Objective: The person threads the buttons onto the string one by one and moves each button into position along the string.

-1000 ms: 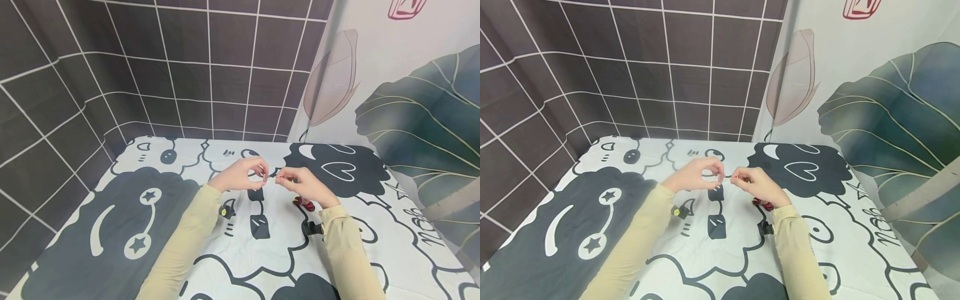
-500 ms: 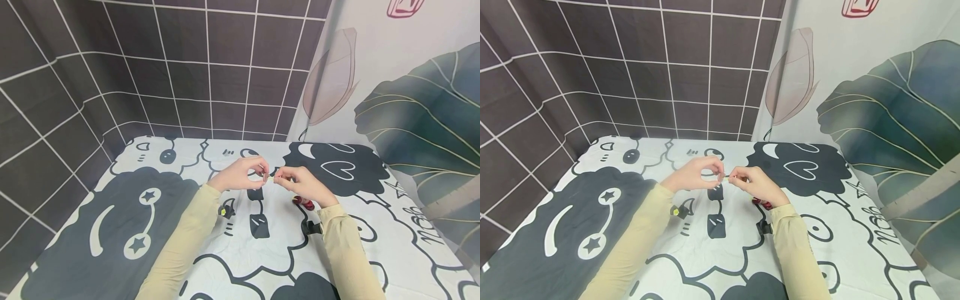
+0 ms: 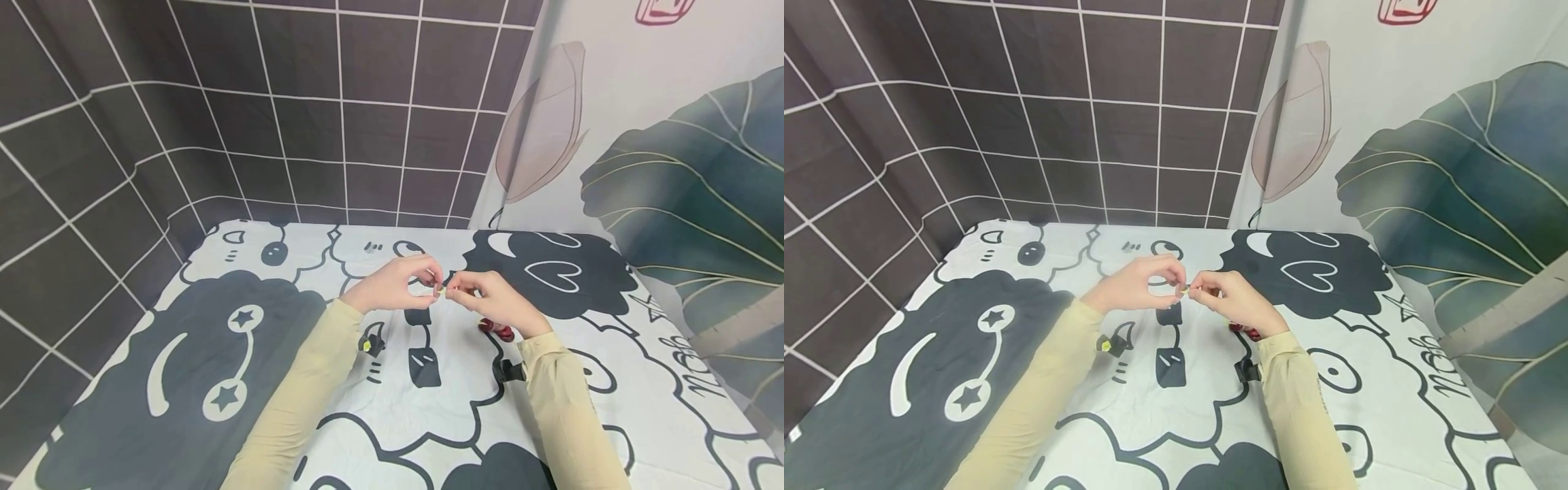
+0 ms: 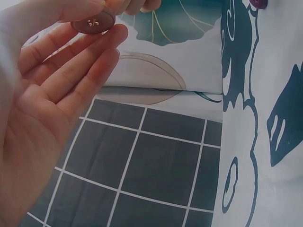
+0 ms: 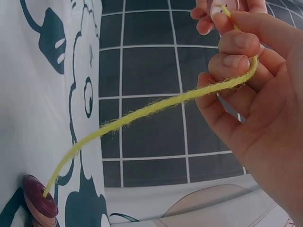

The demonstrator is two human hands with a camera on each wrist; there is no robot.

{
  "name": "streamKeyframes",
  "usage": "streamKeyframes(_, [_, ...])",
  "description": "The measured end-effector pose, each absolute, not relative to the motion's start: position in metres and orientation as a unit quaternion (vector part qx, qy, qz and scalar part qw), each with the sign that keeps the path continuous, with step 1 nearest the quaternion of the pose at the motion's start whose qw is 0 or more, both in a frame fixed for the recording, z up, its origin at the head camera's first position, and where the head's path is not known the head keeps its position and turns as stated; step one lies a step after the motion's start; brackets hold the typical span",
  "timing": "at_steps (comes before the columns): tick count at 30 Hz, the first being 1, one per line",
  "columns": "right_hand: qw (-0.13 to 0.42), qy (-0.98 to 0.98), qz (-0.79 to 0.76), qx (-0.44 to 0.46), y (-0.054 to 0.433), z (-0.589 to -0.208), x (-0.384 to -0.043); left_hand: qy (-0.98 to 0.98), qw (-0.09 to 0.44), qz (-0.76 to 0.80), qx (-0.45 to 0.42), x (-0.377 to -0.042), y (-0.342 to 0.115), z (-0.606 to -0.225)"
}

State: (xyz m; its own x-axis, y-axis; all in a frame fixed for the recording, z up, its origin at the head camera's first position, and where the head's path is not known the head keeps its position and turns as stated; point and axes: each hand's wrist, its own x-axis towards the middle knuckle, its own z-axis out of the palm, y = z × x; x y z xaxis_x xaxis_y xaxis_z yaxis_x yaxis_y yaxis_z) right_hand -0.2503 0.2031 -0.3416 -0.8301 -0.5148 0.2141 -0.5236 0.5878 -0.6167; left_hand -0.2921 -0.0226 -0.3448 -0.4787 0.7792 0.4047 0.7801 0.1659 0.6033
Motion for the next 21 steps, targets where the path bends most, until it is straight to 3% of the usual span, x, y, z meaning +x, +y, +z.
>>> streamKeyframes(21, [0.009, -0.888, 0.344, 0.304, 0.1989, -0.3436, -0.2512, -0.779, -0.016, -0.369, -0.507, -0.2883, -0.018, -0.3426])
